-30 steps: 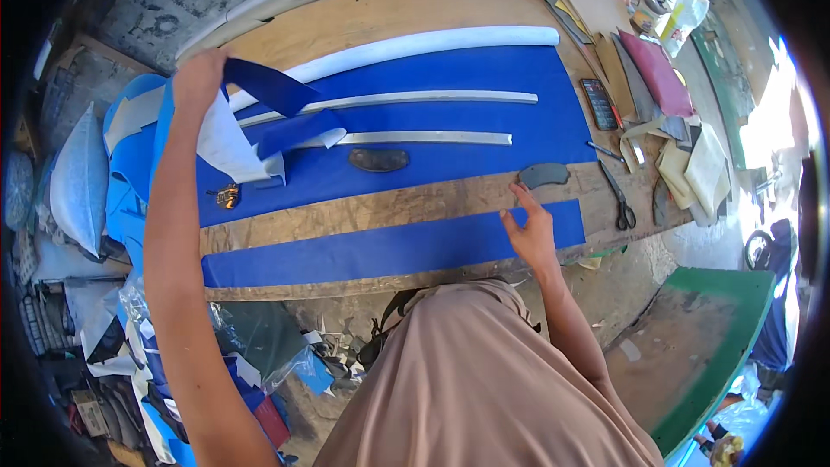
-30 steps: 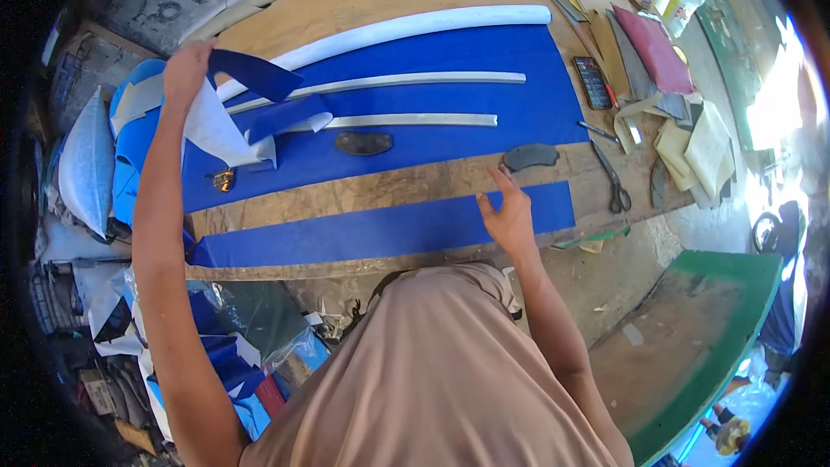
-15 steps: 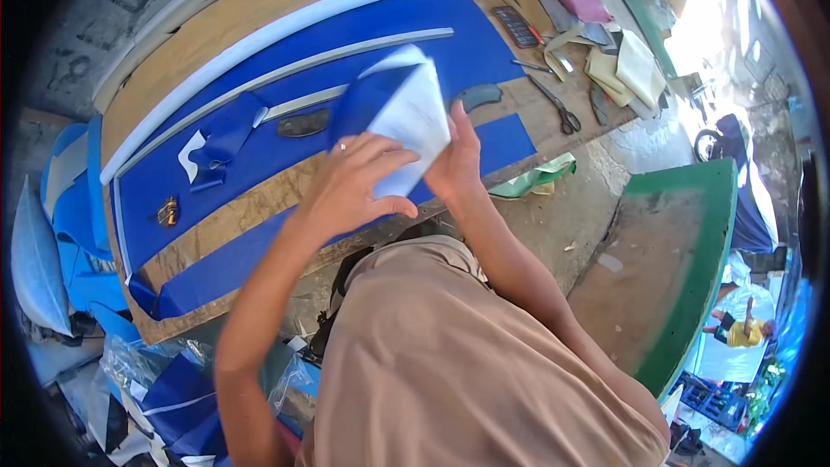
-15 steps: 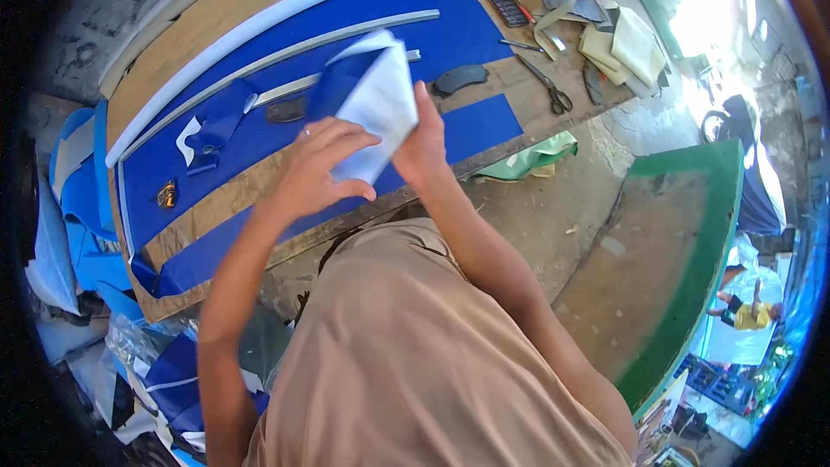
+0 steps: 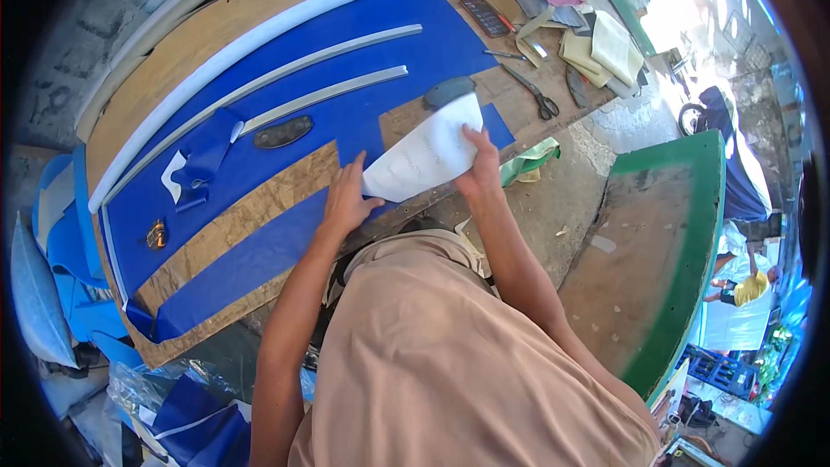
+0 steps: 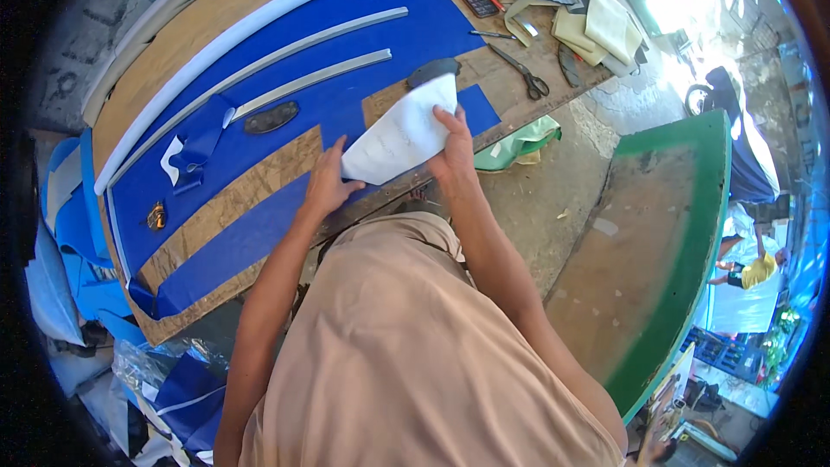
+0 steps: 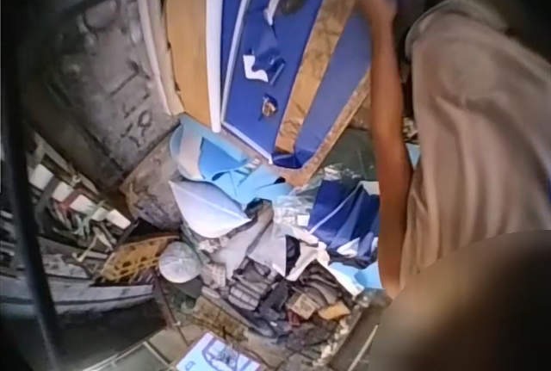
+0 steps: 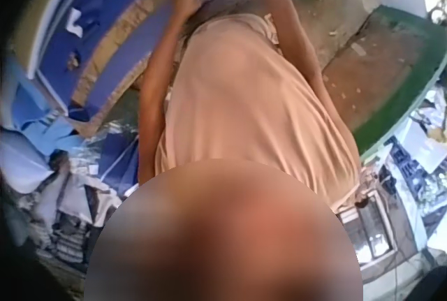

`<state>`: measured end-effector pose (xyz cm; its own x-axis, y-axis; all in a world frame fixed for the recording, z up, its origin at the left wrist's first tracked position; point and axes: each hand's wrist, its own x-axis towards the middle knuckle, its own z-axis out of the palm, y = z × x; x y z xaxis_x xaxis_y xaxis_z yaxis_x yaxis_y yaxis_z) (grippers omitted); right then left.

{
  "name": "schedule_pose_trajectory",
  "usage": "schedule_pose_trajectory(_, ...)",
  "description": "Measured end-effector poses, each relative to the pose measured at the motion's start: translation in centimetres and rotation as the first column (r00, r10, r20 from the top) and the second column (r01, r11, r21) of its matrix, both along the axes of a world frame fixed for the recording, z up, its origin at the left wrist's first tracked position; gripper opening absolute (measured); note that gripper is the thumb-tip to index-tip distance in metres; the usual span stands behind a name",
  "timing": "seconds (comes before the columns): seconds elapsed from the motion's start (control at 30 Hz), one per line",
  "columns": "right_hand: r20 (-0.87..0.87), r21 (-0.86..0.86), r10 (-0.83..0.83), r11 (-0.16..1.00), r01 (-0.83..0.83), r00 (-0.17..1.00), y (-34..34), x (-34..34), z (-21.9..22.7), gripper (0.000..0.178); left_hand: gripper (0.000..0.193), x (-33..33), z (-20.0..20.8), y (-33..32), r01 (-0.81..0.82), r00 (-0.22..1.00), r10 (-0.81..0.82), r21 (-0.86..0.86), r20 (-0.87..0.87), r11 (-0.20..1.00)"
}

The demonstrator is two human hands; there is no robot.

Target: Marking and cutting blue upholstery fabric pieces using templates and scissors.

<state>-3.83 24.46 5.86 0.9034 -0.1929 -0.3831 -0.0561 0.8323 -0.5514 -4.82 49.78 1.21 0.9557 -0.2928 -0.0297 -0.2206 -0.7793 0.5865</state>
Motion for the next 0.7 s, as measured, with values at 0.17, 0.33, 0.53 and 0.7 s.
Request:
schedule_pose_trajectory(0.17, 0.161, -0.13, -0.319, 0.931, 0.341, 0.934, -4.7, 2.5, 1.6, 0.049, 0.03, 2.8, 4.1, 5.9, 0.306, 0.952, -0.294, -0.206, 0.087, 0.929)
schedule_pose_trajectory(0.33, 0.211, -0.45, -0.371, 0.784, 0.427, 0.904, -9.0, 3.6, -4.7, 0.032, 0.03, 2.5, 8.2, 14.5, 0.065, 0.902, -0.142, -0.196, -0.409, 0.978)
schedule_pose_trajectory(0.53, -0.162, -0.987, -0.248, 0.029, -0.16, 0.955, -12.1, 1.4, -10.7, 0.037, 0.031, -1.2, 1.6, 19.9, -0.008, 0.903, 0.039, 0.074, -0.429, 0.997)
schedule_pose_trajectory(0.7, -0.043, -0.985, -0.259, -0.149, -0.084, 0.965, -13.4, 2.9, -10.5, 0.037, 0.034, -4.7, -2.2, 22.1, -0.306, 0.896, 0.296, 0.024, -0.331, 0.952)
